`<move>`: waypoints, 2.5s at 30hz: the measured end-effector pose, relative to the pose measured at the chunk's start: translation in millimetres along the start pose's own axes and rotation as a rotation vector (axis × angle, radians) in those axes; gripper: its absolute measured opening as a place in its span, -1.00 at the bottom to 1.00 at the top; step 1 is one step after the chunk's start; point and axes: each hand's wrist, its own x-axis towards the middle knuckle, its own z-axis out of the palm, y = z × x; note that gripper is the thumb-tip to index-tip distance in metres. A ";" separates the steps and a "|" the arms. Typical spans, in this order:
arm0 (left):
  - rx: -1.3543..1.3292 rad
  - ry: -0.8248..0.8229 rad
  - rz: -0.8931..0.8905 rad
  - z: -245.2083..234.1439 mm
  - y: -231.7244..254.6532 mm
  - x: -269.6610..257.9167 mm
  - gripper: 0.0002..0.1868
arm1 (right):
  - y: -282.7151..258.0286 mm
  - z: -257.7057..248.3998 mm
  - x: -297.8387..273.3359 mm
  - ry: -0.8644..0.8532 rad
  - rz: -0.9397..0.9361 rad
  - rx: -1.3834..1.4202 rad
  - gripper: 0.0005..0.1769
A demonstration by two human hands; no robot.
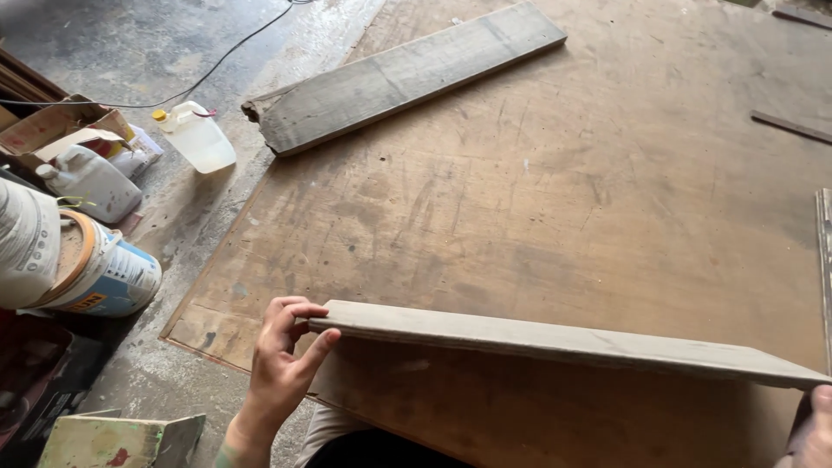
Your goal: Sanding a wooden board by hand using a sanding block on a workbench
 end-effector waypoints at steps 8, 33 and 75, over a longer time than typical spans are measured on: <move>-0.059 -0.128 -0.169 -11.7 -8.6 -13.1 -0.52 | -135.2 68.6 -95.0 0.410 0.206 -0.075 -0.72; -0.012 -0.264 -0.194 0.2 -8.9 -20.8 -0.32 | -225.3 104.7 -105.1 0.152 0.089 -0.453 -0.22; 0.148 -0.252 0.055 -6.0 -33.2 -1.0 0.02 | -422.3 439.7 -199.3 -1.026 -0.840 -0.505 0.42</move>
